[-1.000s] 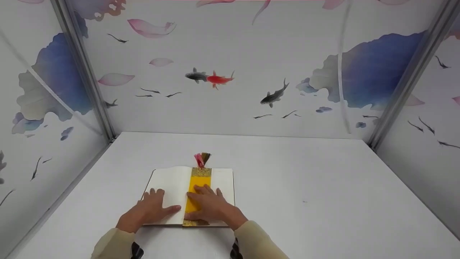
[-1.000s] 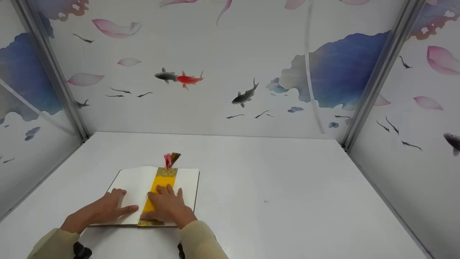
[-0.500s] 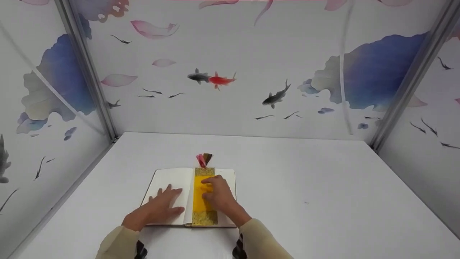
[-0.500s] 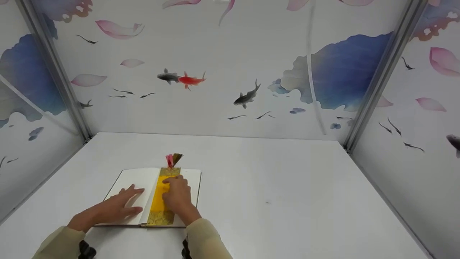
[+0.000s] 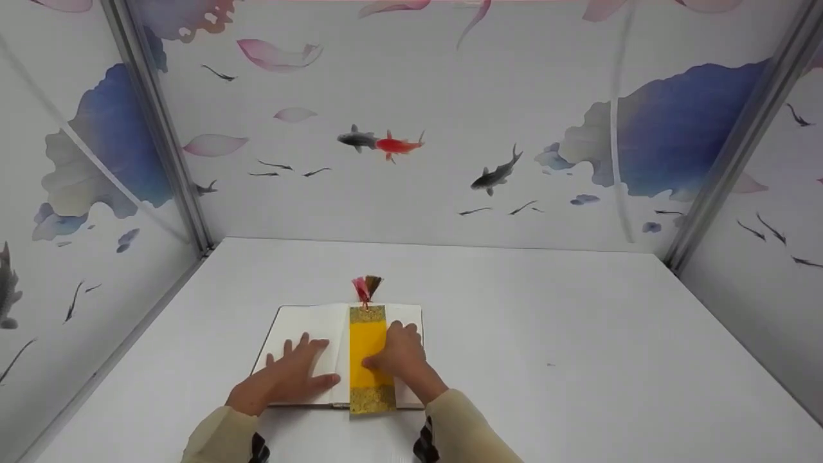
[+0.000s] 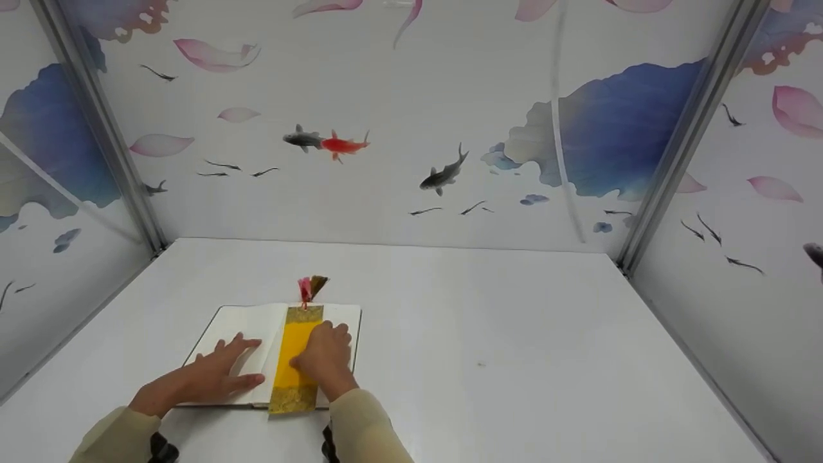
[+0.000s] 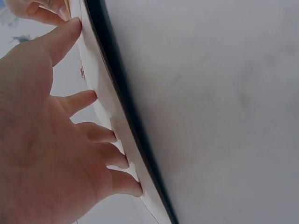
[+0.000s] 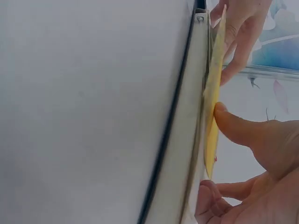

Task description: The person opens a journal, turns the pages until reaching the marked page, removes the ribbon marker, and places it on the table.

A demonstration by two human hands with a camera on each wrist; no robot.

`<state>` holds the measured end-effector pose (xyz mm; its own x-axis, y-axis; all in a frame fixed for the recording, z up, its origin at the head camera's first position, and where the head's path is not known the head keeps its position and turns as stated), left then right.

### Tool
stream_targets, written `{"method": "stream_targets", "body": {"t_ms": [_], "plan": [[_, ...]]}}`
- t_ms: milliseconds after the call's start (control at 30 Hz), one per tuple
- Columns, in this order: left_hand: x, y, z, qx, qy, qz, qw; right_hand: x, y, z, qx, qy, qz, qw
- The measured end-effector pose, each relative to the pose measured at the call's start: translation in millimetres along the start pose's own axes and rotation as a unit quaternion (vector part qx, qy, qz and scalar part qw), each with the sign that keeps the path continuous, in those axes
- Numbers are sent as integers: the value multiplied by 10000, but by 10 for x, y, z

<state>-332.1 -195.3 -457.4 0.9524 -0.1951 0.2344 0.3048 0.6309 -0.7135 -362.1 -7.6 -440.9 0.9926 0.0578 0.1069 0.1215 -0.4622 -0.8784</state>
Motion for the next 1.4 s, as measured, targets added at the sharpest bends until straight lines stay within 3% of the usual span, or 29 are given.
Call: {"method": "stream_targets", "body": {"t_ms": [233, 633, 900, 1200, 1400], "plan": [[-14, -11, -4, -54, -175, -2, 9998, 6, -86, 85, 106, 324, -615, 9975], [-41, 25, 25, -77, -199, -80, 9997, -124, -223, 310, -55, 256, -667, 9974], [-10, 29, 48, -82, -167, -226, 9996, -205, -663, 439, -209, 29, -427, 9989], [-17, 10, 81, -99, -82, -368, 9992, -434, -1295, 895, -892, 560, -250, 9941], [-25, -10, 88, -111, -72, -366, 9992, -520, -1554, 1253, -1390, 705, -182, 9876]]}}
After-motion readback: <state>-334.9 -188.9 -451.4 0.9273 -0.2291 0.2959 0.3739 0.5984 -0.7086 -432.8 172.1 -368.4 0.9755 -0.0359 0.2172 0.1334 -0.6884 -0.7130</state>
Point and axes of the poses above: each hand's wrist, its own x-axis away from the middle knuckle, its own y-axis out of the palm, z = x × y, the point moved 7 cm from there along -x, towards the middle knuckle, and after that the axes turned 15 degrees about x, right-handed, at the moved point
